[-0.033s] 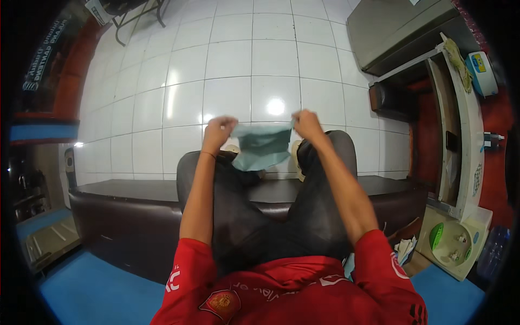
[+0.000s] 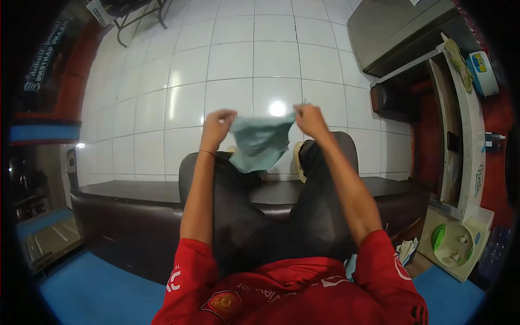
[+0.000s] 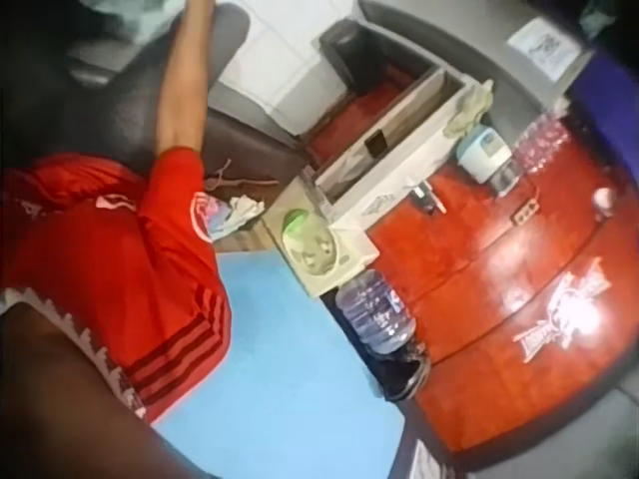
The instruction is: Brushing and folding a light blue cloth while sitting.
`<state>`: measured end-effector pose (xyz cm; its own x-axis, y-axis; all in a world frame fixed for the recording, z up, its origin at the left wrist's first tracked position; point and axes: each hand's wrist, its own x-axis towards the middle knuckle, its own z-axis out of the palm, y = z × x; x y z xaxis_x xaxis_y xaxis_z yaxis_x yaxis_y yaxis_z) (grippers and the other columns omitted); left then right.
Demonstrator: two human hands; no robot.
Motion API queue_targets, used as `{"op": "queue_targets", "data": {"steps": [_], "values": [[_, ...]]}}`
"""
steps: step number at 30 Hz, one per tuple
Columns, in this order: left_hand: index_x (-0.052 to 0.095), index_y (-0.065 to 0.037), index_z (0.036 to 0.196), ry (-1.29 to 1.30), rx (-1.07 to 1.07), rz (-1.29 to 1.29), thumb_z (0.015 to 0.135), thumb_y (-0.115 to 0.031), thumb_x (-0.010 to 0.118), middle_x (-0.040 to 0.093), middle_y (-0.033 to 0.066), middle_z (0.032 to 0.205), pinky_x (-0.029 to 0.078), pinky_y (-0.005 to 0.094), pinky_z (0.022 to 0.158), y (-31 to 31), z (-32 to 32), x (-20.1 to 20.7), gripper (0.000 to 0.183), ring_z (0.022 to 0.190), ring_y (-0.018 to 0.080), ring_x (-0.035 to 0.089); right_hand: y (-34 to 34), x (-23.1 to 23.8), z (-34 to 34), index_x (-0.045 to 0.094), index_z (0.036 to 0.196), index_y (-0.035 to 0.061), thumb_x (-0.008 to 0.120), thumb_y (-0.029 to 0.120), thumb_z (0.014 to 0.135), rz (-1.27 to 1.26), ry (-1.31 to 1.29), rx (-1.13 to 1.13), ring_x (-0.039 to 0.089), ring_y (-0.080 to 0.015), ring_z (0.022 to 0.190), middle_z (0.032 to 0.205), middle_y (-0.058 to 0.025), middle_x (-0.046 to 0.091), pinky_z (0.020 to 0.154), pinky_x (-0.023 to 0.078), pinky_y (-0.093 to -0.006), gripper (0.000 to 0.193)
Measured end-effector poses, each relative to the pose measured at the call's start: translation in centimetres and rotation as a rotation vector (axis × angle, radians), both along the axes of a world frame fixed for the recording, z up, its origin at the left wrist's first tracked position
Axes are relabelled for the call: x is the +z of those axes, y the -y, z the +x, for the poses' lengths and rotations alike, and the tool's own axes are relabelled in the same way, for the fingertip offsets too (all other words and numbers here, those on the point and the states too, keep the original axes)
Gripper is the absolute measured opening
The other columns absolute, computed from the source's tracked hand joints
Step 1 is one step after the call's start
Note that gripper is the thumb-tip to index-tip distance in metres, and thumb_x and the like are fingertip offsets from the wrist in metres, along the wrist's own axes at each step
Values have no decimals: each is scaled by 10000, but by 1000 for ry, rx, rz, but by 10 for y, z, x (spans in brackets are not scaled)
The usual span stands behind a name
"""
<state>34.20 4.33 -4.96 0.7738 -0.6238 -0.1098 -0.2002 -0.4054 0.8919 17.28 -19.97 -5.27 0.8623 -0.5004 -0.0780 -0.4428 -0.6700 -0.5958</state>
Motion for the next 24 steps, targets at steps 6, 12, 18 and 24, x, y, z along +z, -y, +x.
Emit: {"op": "queue_targets", "data": {"steps": [6, 12, 18, 24], "values": [[684, -12, 1064, 421, 184, -462, 927, -35, 580, 650, 64, 907, 484, 239, 657, 28, -16, 140, 173, 747, 131, 602, -3, 154, -9, 581, 1316, 82, 545, -21, 814, 110, 427, -119, 583, -166, 674, 879, -158, 685, 700, 506, -286, 513], [761, -83, 772, 161, -395, 409, 719, 34, 532, 695, 183, 849, 528, 415, 855, -24, -30, -68, 263, 872, 357, 667, -6, -7, -38, 669, 878, -47, 562, -26, 784, -99, -433, 99, 641, -451, 964, 942, -288, 662, 838, 529, -506, 143], [726, -58, 948, 200, -92, 39, 854, -44, 578, 701, 154, 870, 537, 367, 707, 26, -7, 34, 176, 791, 285, 674, 32, 44, -9, 714, 1036, 52, 647, 34, 802, -169, 144, 27, 685, -337, 790, 917, -181, 703, 732, 538, -404, 244], [682, -39, 1050, 589, 191, -311, 858, -1, 570, 653, 138, 941, 502, 327, 637, 19, -49, 152, 225, 739, 235, 620, -3, 166, -36, 675, 1115, 41, 586, -35, 849, -265, 693, -178, 678, -282, 810, 979, -157, 700, 734, 528, -329, 291]]}}
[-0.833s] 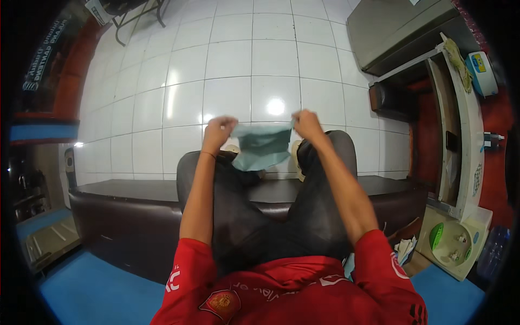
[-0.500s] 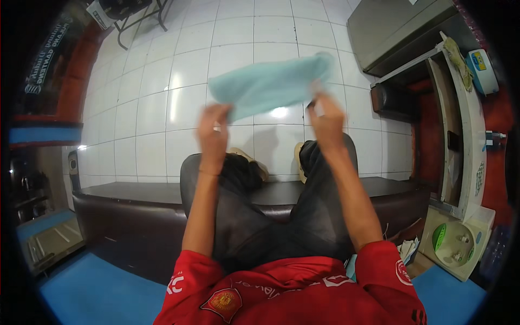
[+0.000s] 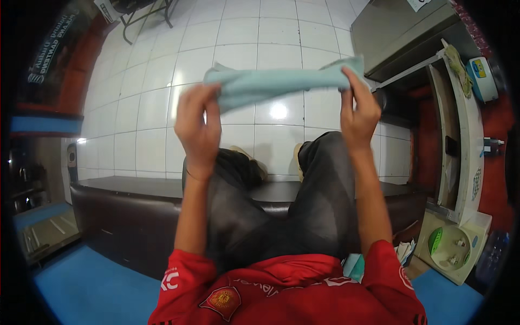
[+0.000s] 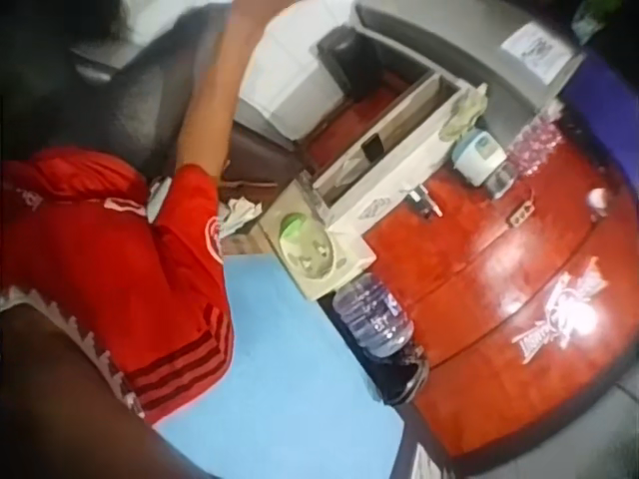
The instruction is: Brushing and folding a light blue cloth while sitting.
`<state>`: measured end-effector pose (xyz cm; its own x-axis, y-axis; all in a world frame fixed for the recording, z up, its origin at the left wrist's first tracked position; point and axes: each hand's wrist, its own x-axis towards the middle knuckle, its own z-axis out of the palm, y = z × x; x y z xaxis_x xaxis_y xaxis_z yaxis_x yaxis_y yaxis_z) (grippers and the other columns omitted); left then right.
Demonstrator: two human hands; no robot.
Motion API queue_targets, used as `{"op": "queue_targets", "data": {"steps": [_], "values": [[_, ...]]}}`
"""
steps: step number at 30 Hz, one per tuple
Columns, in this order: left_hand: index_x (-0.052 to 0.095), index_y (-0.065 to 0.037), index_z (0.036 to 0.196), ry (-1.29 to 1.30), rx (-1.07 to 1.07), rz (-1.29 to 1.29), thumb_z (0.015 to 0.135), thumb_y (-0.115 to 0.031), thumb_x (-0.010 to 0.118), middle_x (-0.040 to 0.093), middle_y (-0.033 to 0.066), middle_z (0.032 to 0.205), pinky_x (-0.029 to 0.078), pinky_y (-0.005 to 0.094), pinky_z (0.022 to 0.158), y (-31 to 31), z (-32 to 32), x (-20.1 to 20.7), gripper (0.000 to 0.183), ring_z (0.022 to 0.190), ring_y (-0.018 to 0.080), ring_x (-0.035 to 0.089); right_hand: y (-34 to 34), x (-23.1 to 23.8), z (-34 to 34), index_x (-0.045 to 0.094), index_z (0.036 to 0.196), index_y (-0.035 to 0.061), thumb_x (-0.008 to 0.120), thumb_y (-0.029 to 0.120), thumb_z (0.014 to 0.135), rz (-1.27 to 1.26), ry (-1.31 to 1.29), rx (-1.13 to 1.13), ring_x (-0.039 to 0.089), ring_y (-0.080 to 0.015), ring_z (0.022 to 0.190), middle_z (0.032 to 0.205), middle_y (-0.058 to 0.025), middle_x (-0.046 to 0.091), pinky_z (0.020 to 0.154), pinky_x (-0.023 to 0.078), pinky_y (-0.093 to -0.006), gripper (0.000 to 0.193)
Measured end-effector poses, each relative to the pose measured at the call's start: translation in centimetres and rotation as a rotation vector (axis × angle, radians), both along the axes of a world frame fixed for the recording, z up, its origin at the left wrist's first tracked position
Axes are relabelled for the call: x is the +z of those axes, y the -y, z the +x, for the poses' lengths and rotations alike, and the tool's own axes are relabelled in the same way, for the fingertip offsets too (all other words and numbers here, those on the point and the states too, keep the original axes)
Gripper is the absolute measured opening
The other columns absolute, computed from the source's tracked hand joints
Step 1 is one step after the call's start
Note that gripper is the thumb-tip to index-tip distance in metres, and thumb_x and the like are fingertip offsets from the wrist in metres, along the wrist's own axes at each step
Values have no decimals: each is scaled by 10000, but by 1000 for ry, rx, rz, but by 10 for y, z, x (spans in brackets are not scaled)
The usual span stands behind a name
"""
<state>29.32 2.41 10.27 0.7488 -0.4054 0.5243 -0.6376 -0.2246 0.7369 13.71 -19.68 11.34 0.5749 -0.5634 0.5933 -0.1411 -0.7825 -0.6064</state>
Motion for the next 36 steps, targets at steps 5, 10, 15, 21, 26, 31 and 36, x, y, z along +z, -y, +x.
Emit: {"op": "queue_targets", "data": {"steps": [5, 10, 15, 21, 26, 31, 36], "values": [[734, -53, 829, -334, -363, 986, 767, 5, 560, 667, 215, 943, 490, 444, 893, -83, 20, -192, 194, 912, 374, 615, -11, -117, -15, 685, 880, 41, 564, 185, 861, -242, -1337, 465, 626, -413, 855, 903, -210, 667, 723, 489, -510, 189], [727, -65, 899, -536, -118, 519, 788, -107, 622, 697, 163, 825, 545, 372, 771, -60, -6, -134, 159, 800, 300, 684, -11, -115, -40, 645, 905, -10, 587, 150, 877, 205, -762, 217, 615, -424, 837, 886, -228, 650, 722, 476, -482, 172], [688, 0, 1033, -524, -251, 93, 920, -88, 612, 689, 44, 926, 492, 246, 708, -27, -3, -77, 163, 777, 98, 597, 14, -63, -66, 680, 992, 4, 635, 60, 882, 367, -272, 93, 677, -225, 765, 838, -135, 680, 690, 522, -329, 131], [670, -15, 1020, -368, -215, 64, 897, 2, 590, 695, 102, 933, 507, 255, 678, -13, -71, 33, 148, 785, 137, 663, -5, 35, -139, 668, 1049, -29, 647, -26, 874, 269, 20, -33, 628, -123, 869, 974, -69, 656, 781, 493, -235, 176], [676, -19, 994, -157, -471, 68, 782, 90, 594, 680, 140, 997, 541, 325, 751, -42, -152, 8, 252, 879, 291, 674, -56, 54, -244, 677, 975, -27, 680, -28, 805, 137, -274, -218, 620, -123, 759, 853, -77, 655, 697, 495, -253, 170], [678, -13, 999, -453, -669, 316, 786, 74, 585, 674, 160, 991, 524, 353, 822, -76, -214, -49, 248, 941, 327, 661, -89, 5, -330, 685, 912, -20, 706, -11, 782, 542, -658, -166, 623, -130, 672, 801, -86, 669, 628, 496, -263, 133], [691, -14, 1004, -621, -624, 374, 811, 53, 596, 683, 147, 967, 519, 298, 750, -71, -212, -44, 225, 870, 248, 676, -102, -3, -335, 687, 914, -17, 715, -8, 777, 718, -682, -144, 610, -128, 668, 805, -80, 667, 633, 495, -265, 139]]}}
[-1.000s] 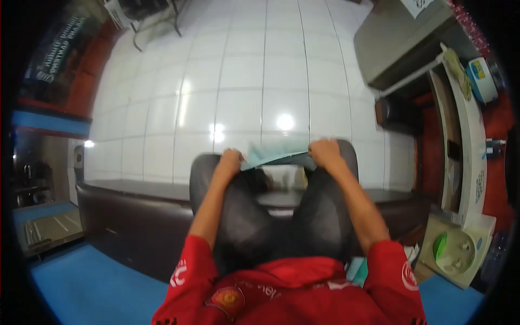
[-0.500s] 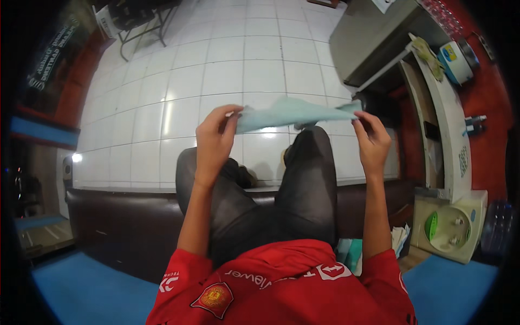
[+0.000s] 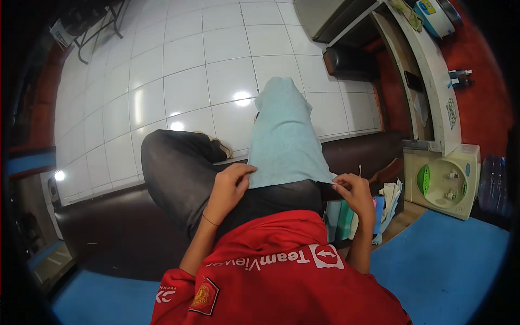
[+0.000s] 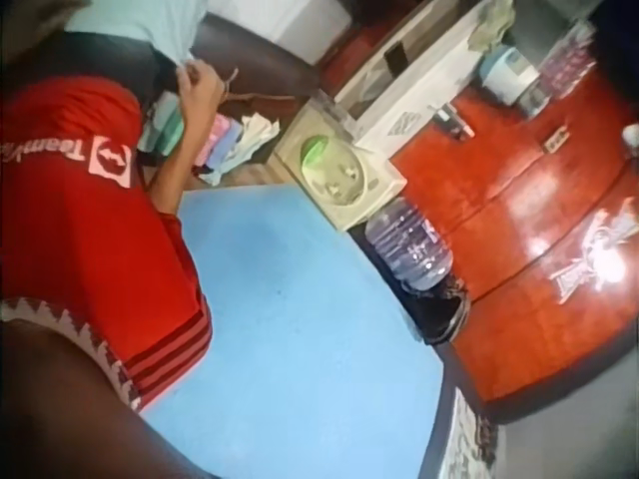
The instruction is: Brushing and folding a light blue cloth while sitting.
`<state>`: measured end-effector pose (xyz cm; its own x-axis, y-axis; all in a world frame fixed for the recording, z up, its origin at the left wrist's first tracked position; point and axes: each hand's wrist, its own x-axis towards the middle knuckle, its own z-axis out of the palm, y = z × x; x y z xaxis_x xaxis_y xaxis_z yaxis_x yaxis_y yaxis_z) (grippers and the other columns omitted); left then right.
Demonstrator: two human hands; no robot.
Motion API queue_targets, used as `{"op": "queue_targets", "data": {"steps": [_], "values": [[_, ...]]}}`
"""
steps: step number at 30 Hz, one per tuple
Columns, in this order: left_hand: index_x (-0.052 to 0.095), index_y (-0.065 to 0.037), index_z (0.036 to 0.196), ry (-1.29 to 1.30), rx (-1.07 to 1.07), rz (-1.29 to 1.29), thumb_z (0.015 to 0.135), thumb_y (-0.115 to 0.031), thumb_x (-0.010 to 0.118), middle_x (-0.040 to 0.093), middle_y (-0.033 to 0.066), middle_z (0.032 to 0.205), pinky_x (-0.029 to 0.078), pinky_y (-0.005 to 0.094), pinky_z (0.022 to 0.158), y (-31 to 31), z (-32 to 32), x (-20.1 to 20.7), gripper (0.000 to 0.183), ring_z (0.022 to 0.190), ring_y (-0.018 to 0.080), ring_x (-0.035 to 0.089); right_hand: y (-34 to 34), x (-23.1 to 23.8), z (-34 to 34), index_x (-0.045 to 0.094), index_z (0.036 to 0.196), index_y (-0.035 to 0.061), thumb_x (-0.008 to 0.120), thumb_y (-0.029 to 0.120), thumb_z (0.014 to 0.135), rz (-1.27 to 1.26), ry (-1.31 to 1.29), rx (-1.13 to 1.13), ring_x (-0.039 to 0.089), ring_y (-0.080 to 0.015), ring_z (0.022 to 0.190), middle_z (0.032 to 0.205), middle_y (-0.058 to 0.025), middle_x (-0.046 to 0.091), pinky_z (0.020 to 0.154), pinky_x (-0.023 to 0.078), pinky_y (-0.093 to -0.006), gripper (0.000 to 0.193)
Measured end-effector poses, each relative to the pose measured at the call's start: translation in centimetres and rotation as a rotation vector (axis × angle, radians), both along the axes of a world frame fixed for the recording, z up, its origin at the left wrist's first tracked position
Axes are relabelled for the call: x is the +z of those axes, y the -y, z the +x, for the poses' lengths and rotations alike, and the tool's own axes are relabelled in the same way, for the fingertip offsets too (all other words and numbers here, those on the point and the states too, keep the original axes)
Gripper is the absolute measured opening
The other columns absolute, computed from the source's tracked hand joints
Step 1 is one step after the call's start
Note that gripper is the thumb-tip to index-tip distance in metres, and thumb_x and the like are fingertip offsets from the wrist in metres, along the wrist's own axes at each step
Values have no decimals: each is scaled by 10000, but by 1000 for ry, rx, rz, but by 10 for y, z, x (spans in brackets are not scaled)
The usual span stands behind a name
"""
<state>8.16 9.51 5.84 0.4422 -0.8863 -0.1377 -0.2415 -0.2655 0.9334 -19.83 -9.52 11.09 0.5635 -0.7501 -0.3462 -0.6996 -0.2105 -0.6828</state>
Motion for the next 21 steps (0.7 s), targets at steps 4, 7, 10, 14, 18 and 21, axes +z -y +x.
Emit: {"op": "queue_targets", "data": {"steps": [4, 7, 10, 14, 18, 21], "values": [[694, -1, 991, -1, 32, -75, 810, 58, 584, 685, 131, 952, 509, 274, 724, -1, 1, 7, 219, 829, 207, 669, 5, 9, 9, 685, 888, -2, 711, -18, 761, -240, 11, 99, 580, -110, 665, 930, -71, 661, 612, 473, -260, 131], [697, 4, 978, -13, 53, -83, 784, 74, 561, 683, 126, 945, 507, 278, 727, -4, 5, 21, 247, 828, 213, 666, 9, 29, 11, 685, 881, 7, 715, -11, 739, -319, 48, 126, 579, -119, 677, 994, -78, 646, 611, 467, -260, 146], [702, 7, 970, -39, -64, -7, 757, 88, 540, 676, 130, 955, 504, 273, 731, -6, 7, 16, 279, 828, 216, 662, 11, 21, -2, 693, 893, 17, 727, 22, 721, -147, 23, 134, 594, -143, 720, 975, -85, 653, 650, 477, -263, 176], [692, -2, 967, 203, -189, 19, 761, 39, 575, 658, 149, 1016, 495, 375, 853, -3, -1, 2, 241, 909, 330, 638, 12, 9, 5, 700, 918, 21, 737, 73, 755, -226, -122, 288, 622, -139, 760, 876, -88, 675, 733, 480, -261, 174], [659, -2, 1036, 503, -258, 172, 796, -27, 617, 637, 181, 1075, 469, 430, 894, 21, -10, 25, 244, 962, 381, 607, 30, -19, 57, 682, 1014, -50, 694, 163, 883, -81, 341, -217, 629, -120, 839, 931, -79, 694, 775, 485, -252, 251], [595, -33, 1213, 419, -102, -46, 823, -126, 651, 558, 243, 1226, 462, 449, 931, 68, -19, 25, 405, 1098, 467, 537, 37, -67, 97, 678, 1016, -58, 702, 156, 881, 42, 378, -270, 618, -115, 838, 901, -59, 686, 769, 486, -248, 254]]}}
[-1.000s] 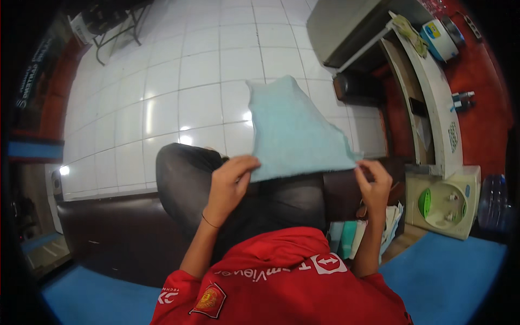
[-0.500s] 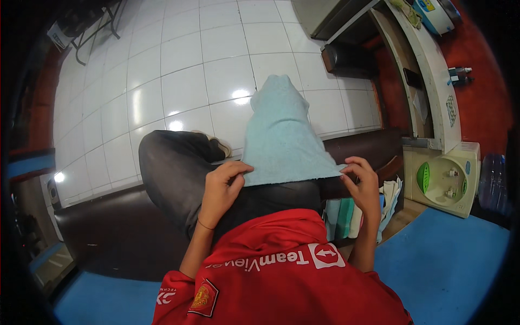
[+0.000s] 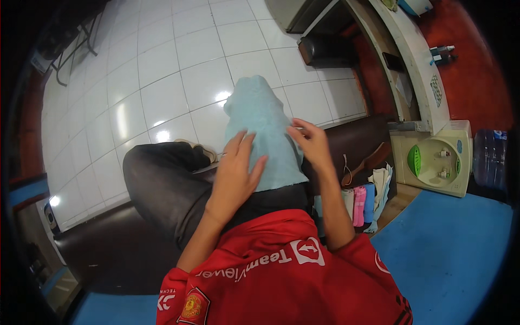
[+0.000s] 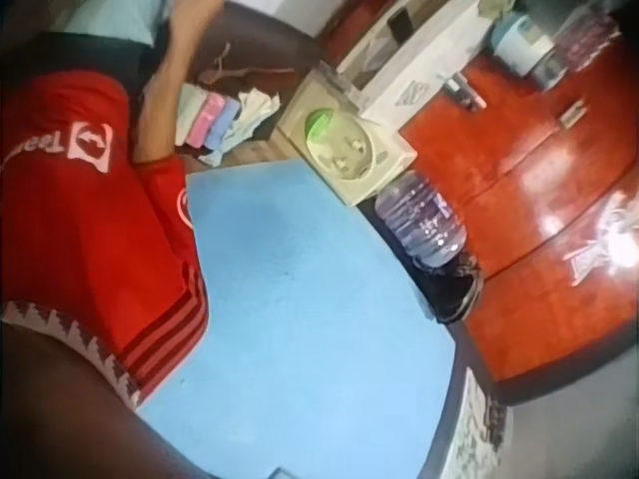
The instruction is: Brushing and folding a light blue cloth while sitting.
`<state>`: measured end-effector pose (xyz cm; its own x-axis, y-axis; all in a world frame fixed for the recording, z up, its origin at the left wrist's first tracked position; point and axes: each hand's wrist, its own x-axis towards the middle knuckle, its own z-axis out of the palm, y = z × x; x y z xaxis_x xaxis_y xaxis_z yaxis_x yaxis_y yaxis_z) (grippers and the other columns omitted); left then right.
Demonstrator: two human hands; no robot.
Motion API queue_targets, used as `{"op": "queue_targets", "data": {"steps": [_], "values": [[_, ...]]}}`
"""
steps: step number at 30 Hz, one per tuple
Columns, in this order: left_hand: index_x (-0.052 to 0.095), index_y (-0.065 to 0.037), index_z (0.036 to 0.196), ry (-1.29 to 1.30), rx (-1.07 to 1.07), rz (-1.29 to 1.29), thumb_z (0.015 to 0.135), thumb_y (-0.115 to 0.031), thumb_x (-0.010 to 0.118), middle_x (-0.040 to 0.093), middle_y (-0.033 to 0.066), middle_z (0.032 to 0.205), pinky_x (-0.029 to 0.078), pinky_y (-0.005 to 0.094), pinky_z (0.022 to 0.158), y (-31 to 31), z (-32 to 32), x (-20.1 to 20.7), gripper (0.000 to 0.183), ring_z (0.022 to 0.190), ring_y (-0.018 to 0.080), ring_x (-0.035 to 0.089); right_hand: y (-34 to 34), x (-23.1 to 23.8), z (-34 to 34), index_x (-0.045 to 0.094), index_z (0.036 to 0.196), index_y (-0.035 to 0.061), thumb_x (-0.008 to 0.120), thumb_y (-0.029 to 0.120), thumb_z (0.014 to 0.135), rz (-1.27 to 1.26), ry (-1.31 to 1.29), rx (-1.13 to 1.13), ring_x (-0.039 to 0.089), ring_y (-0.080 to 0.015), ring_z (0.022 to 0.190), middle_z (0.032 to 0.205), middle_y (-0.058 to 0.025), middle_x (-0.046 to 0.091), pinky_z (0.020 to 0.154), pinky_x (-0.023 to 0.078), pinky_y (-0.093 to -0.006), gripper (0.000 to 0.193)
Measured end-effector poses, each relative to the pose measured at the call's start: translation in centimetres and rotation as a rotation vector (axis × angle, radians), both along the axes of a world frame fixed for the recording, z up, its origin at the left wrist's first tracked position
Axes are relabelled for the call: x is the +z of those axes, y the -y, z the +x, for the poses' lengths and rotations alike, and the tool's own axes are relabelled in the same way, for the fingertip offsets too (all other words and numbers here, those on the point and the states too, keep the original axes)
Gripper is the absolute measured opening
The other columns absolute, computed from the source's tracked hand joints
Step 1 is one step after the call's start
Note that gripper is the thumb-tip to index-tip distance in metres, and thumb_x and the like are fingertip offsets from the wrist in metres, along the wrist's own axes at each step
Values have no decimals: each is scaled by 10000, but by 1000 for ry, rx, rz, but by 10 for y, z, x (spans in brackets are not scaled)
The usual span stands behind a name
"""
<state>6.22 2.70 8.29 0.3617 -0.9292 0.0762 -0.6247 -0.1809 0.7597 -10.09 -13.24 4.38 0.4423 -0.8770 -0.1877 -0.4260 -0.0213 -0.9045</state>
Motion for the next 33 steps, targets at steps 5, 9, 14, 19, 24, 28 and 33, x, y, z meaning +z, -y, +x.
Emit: {"op": "queue_targets", "data": {"steps": [5, 9, 14, 19, 24, 28, 33], "values": [[365, -56, 1462, 154, 3, -23, 796, -364, 711, 293, 231, 1516, 280, 600, 1067, 34, -33, -46, 812, 1389, 467, 258, 22, -49, 18, 701, 949, -15, 718, 210, 866, 40, 91, -76, 598, -91, 699, 758, -46, 675, 644, 480, -258, 241], [353, -36, 1465, 66, 18, -2, 777, -422, 712, 265, 223, 1537, 239, 622, 1075, 29, -31, -46, 867, 1411, 453, 226, 74, -53, -5, 684, 895, -17, 676, 225, 903, -207, -86, -288, 549, -75, 646, 705, -24, 639, 598, 443, -263, 242], [298, 37, 1468, 8, 47, -12, 841, -358, 663, 258, 238, 1539, 196, 551, 1127, 31, -33, -47, 826, 1426, 436, 217, 106, -32, -6, 694, 932, 5, 682, 188, 887, -329, -221, -243, 582, -105, 704, 798, -68, 663, 636, 455, -266, 189], [274, 70, 1465, -83, 79, -29, 955, -241, 512, 272, 254, 1527, 186, 525, 1138, 28, -26, -59, 642, 1427, 421, 230, 71, -3, 22, 718, 1023, 45, 717, 159, 853, -477, -7, 2, 584, -94, 831, 989, -54, 664, 674, 457, -252, 205], [270, 71, 1467, -26, 46, -38, 985, -193, 443, 279, 260, 1523, 192, 512, 1140, 32, -28, -56, 577, 1425, 413, 244, 20, -57, 13, 728, 999, 63, 729, 136, 845, -63, 145, 237, 557, -89, 772, 918, -16, 649, 659, 437, -215, 170], [272, 73, 1465, -23, 63, -56, 982, -186, 442, 278, 261, 1523, 199, 510, 1138, 32, -27, -59, 574, 1423, 413, 246, 58, -77, -20, 711, 924, 22, 706, 113, 864, -95, -61, -251, 544, -94, 691, 827, -18, 640, 631, 438, -224, 110], [267, 75, 1465, -17, 81, -39, 977, -185, 445, 275, 260, 1523, 207, 508, 1135, 29, -29, -59, 581, 1422, 413, 249, 19, -39, 7, 699, 916, -9, 661, 66, 905, 30, 246, -64, 552, -78, 703, 778, -6, 617, 661, 443, -214, 85]]}}
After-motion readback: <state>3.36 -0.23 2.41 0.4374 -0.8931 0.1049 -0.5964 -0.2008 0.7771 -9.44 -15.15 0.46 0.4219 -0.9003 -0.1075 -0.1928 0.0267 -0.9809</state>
